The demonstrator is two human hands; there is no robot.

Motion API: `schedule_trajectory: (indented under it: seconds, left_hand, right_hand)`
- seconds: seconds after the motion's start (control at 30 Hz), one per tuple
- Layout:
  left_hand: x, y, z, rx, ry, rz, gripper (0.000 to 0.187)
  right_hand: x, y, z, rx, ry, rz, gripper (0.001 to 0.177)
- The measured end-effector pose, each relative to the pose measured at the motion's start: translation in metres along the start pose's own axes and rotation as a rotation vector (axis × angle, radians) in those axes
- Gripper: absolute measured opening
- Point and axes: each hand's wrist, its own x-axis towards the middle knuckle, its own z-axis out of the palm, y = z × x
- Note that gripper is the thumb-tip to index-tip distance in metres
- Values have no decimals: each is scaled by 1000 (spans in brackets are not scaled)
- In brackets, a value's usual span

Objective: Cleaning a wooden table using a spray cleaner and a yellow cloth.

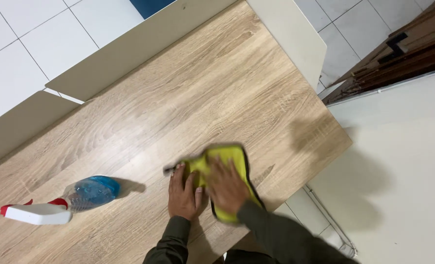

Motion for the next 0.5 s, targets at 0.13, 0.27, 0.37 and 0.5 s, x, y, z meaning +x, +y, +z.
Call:
schedule_trajectory:
  seconds: [0.13,0.27,0.37,0.5]
  left_hand:
    - [-8,-4,1,-18,2,-23,45]
    - [-39,-9,-12,48,-4,13,46]
    - [-76,-8,-27,49,6,15,46]
    - [-118,-8,-44,52,-21,-57,41]
  right_hand:
    - [-81,39,41,210,-124,46,49]
    - [-114,166,59,-83,-31,592,43]
    - [-86,236,44,-292,434,608,64]
    - [-23,232,8,-96,458,772,66]
